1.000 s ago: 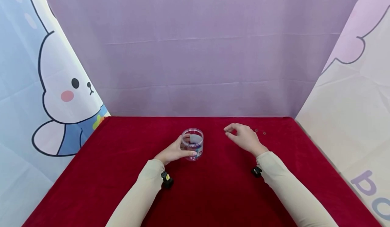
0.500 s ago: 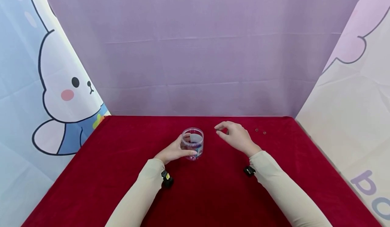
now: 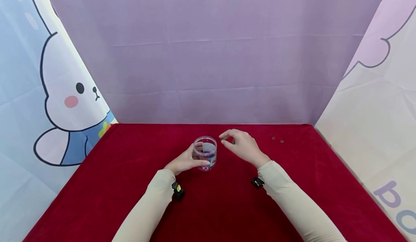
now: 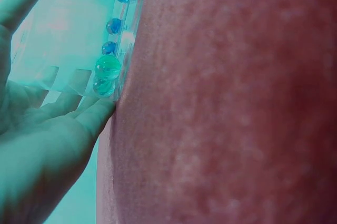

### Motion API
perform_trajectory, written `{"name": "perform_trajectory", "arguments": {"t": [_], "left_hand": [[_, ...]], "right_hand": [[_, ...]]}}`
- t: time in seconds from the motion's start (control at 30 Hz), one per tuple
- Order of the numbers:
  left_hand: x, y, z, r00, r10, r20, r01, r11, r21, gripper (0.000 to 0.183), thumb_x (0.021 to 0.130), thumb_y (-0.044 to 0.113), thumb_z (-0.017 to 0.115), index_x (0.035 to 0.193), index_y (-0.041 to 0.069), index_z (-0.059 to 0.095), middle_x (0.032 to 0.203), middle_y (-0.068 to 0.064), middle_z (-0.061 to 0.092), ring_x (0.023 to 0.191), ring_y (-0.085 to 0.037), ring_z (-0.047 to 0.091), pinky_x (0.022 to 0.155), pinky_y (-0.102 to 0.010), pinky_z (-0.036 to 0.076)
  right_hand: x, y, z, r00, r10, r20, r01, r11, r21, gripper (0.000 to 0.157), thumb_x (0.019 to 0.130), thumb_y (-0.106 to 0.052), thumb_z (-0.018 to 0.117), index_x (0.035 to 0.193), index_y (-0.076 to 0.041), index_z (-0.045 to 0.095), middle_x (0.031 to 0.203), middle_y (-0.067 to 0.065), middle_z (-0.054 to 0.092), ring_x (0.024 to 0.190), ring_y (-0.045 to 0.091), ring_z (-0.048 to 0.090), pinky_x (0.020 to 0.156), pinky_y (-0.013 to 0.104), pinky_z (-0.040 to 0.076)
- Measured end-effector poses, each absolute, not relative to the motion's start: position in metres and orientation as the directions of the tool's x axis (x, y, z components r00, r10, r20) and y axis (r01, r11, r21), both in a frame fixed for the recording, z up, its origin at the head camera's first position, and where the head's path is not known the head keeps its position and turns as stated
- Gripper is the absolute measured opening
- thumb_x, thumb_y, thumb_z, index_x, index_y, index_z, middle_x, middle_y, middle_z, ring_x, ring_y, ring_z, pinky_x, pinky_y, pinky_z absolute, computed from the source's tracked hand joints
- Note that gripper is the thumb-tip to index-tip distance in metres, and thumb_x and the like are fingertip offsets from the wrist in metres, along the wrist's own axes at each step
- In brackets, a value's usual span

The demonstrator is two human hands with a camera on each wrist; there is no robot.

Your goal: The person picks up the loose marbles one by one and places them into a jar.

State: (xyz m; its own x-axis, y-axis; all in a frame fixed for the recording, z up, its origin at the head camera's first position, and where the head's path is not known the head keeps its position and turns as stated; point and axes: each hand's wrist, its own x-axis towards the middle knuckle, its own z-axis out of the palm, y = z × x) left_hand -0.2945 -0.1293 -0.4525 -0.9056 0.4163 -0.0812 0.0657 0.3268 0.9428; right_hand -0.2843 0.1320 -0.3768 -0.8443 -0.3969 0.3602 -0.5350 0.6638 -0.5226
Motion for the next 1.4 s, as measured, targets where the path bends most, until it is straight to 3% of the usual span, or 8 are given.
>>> {"name": "perform_trajectory", "arguments": {"t": [0.43, 0.77, 1.23, 1.4], "left_hand": [[-0.296, -0.129, -0.455, -0.899, 0.434, -0.059, 0.079, 0.294, 0.953, 0.09, 0.085, 0.033, 0.082, 0.154, 0.02, 0.025, 0.143, -0.008, 0.047, 0.13, -0.026, 0.045, 0.106, -0.052, 0.041], [-0.295, -0.129, -0.453, -0.893, 0.446, -0.067, 0.077, 0.297, 0.952, 0.093, 0.085, 0.035, 0.082, 0.156, 0.02, 0.022, 0.142, -0.007, 0.048, 0.129, -0.025, 0.046, 0.104, -0.049, 0.043], [-0.299, -0.13, -0.458, -0.879, 0.473, -0.053, 0.08, 0.256, 0.963, 0.086, 0.087, 0.028, 0.081, 0.153, 0.023, 0.026, 0.14, -0.006, 0.05, 0.128, -0.024, 0.049, 0.103, -0.045, 0.045], [-0.298, -0.129, -0.456, -0.88, 0.472, -0.05, 0.085, 0.26, 0.962, 0.088, 0.087, 0.029, 0.081, 0.153, 0.024, 0.025, 0.142, -0.006, 0.049, 0.13, -0.023, 0.047, 0.105, -0.047, 0.042]], "right_hand": [[-0.28, 0.105, -0.379, -0.824, -0.438, 0.358, -0.566, 0.629, -0.533, 0.022, 0.095, -0.019, 0.072, 0.116, -0.015, 0.073, 0.107, -0.006, 0.069, 0.065, 0.01, 0.056, 0.057, 0.029, 0.051], [-0.277, 0.092, -0.384, -0.816, -0.469, 0.339, -0.578, 0.639, -0.507, 0.019, 0.095, -0.021, 0.071, 0.114, -0.018, 0.074, 0.101, -0.009, 0.066, 0.053, 0.01, 0.046, 0.053, 0.027, 0.045], [-0.274, 0.084, -0.382, -0.804, -0.501, 0.321, -0.593, 0.631, -0.5, 0.017, 0.095, -0.023, 0.072, 0.111, -0.019, 0.075, 0.103, -0.011, 0.07, 0.076, 0.006, 0.056, 0.066, 0.027, 0.051], [-0.274, 0.086, -0.379, -0.8, -0.5, 0.331, -0.598, 0.626, -0.5, 0.015, 0.097, -0.026, 0.07, 0.111, -0.022, 0.075, 0.102, -0.012, 0.07, 0.073, 0.006, 0.055, 0.064, 0.028, 0.051]]}}
